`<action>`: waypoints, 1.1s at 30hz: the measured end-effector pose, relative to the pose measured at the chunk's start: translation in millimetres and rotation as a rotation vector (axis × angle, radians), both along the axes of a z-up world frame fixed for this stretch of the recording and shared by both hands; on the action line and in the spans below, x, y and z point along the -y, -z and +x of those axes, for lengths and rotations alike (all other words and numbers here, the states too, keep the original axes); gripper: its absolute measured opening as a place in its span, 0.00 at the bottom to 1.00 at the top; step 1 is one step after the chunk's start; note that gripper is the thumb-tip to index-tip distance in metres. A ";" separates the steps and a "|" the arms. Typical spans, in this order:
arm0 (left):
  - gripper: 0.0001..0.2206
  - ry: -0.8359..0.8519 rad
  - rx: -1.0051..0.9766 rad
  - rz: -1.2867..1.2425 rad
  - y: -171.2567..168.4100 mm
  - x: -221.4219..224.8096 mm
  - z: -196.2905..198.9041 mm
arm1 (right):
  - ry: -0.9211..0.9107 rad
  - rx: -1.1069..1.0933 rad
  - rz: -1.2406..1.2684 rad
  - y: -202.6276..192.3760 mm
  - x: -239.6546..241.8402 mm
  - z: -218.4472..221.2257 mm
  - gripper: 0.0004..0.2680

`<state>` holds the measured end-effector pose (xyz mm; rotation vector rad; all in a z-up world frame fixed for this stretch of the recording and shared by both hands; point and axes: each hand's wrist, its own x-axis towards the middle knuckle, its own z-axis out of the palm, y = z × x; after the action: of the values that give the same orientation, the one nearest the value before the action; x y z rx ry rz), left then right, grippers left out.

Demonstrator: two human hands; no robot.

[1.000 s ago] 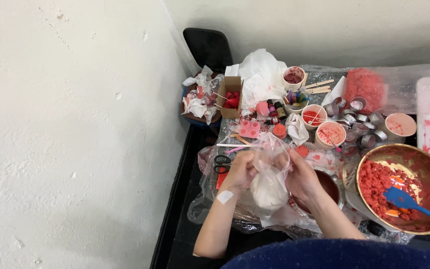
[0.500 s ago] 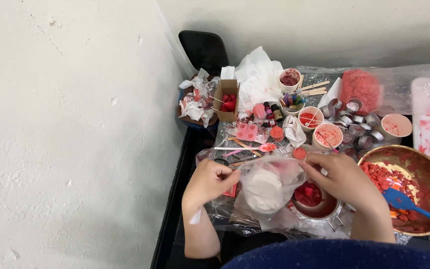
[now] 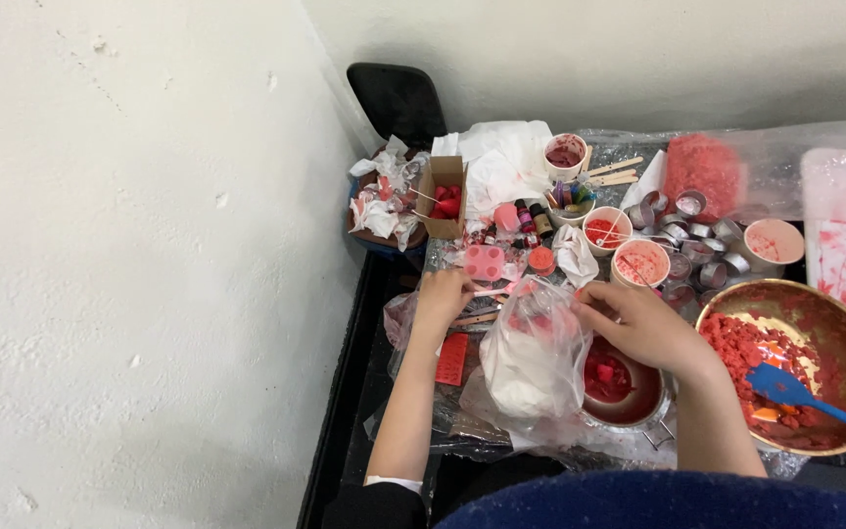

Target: Preparing red wax and mixing ingredients in a bowl for candle production.

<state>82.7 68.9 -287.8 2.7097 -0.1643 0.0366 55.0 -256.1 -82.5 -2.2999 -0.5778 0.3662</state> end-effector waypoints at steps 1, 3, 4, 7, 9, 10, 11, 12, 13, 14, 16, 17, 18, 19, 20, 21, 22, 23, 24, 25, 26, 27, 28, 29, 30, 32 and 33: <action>0.05 -0.002 0.002 0.002 -8.5 0.3 -2.0 | -0.002 0.002 0.002 1.8 0.2 0.3 0.10; 0.04 -0.017 0.013 -0.042 -23.9 2.2 -8.2 | 0.008 -0.085 0.112 7.0 1.8 -1.1 0.09; 0.04 -0.017 0.011 -0.040 -27.2 1.4 -10.5 | 0.008 -0.088 0.114 9.0 2.0 -1.2 0.09; 0.08 -0.011 -0.052 -0.049 -36.7 -6.0 -13.0 | 0.094 -0.125 0.131 12.6 1.8 -2.5 0.08; 0.09 0.003 -0.061 -0.179 -37.5 -13.3 -15.1 | 0.177 -0.060 0.080 14.1 4.1 -7.4 0.08; 0.09 0.004 -0.061 -0.177 -45.6 -16.0 -17.6 | 0.178 -0.060 0.081 10.6 3.6 -10.4 0.08; 0.09 -0.002 0.010 -0.116 -53.7 -18.0 -20.2 | 0.194 -0.020 0.107 6.8 3.5 -13.6 0.09; 0.09 -0.009 0.080 -0.054 -62.0 -19.8 -23.1 | 0.210 0.019 0.132 2.8 3.7 -17.0 0.10; 0.09 -0.004 0.089 -0.053 -84.7 -17.7 -29.7 | 0.214 0.029 0.134 -3.2 2.8 -17.6 0.10; 0.08 -0.081 0.034 -0.004 -107.4 -16.1 -36.9 | 0.143 0.140 0.184 -9.2 1.5 -18.4 0.14; 0.06 -0.159 -0.027 0.042 -151.4 -14.8 -58.9 | 0.070 0.246 0.230 -16.5 -3.8 -23.1 0.19; 0.06 -0.220 -0.029 -0.067 -175.0 -14.1 -70.3 | 0.076 0.224 0.202 -18.0 -6.4 -25.1 0.20; 0.06 -0.280 -0.030 -0.175 -198.5 -12.7 -81.5 | 0.082 0.202 0.174 -19.5 -8.4 -26.9 0.21; 0.06 -0.279 -0.026 -0.172 -209.7 -6.0 -87.3 | 0.083 0.206 0.178 -22.8 -10.1 -30.4 0.21; 0.06 -0.207 0.148 -0.286 -221.2 0.9 -92.7 | 0.052 0.303 0.204 -26.5 -11.6 -33.4 0.22; 0.07 -0.131 0.320 -0.399 -233.4 7.1 -97.3 | 0.022 0.399 0.229 -30.9 -13.9 -35.5 0.23; 0.07 -0.128 0.323 -0.395 -241.6 23.2 -99.5 | 0.023 0.402 0.233 -32.1 -15.8 -36.7 0.23; 0.08 -0.046 0.364 -0.484 -248.5 40.8 -102.7 | 0.014 0.471 0.181 -31.9 -15.9 -40.0 0.26; 0.09 0.037 0.404 -0.572 -255.0 58.5 -105.9 | 0.004 0.539 0.127 -31.5 -16.1 -43.0 0.29; 0.09 0.041 0.403 -0.574 -252.9 69.5 -103.9 | 0.007 0.539 0.125 -30.4 -17.6 -43.9 0.29; 0.10 0.102 0.379 -0.530 -250.7 80.2 -102.2 | -0.015 0.531 0.035 -29.2 -19.5 -44.9 0.29; 0.11 0.165 0.355 -0.485 -248.4 91.1 -100.5 | -0.035 0.522 -0.054 -27.6 -21.1 -46.4 0.28; 0.11 0.171 0.353 -0.487 -246.2 95.9 -99.7 | -0.029 0.522 -0.056 -28.7 -22.3 -49.0 0.28; 0.13 0.133 0.327 -0.460 -244.7 100.2 -97.5 | -0.018 0.673 -0.012 -30.2 -24.0 -50.4 0.25; 0.15 0.095 0.301 -0.433 -243.2 104.6 -95.2 | -0.006 0.825 0.032 -31.8 -25.6 -51.6 0.23; 0.24 0.119 0.373 -0.438 -246.7 100.8 -102.7 | 0.062 0.850 0.001 -20.8 -19.6 -49.8 0.20; 0.34 0.131 0.442 -0.444 -247.7 97.8 -107.8 | 0.120 0.869 -0.027 -14.7 -17.7 -49.4 0.17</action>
<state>-25.2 -28.9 -40.1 2.2072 -0.4101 0.5650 5.6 -238.3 -67.9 -2.4374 -0.8300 -0.7300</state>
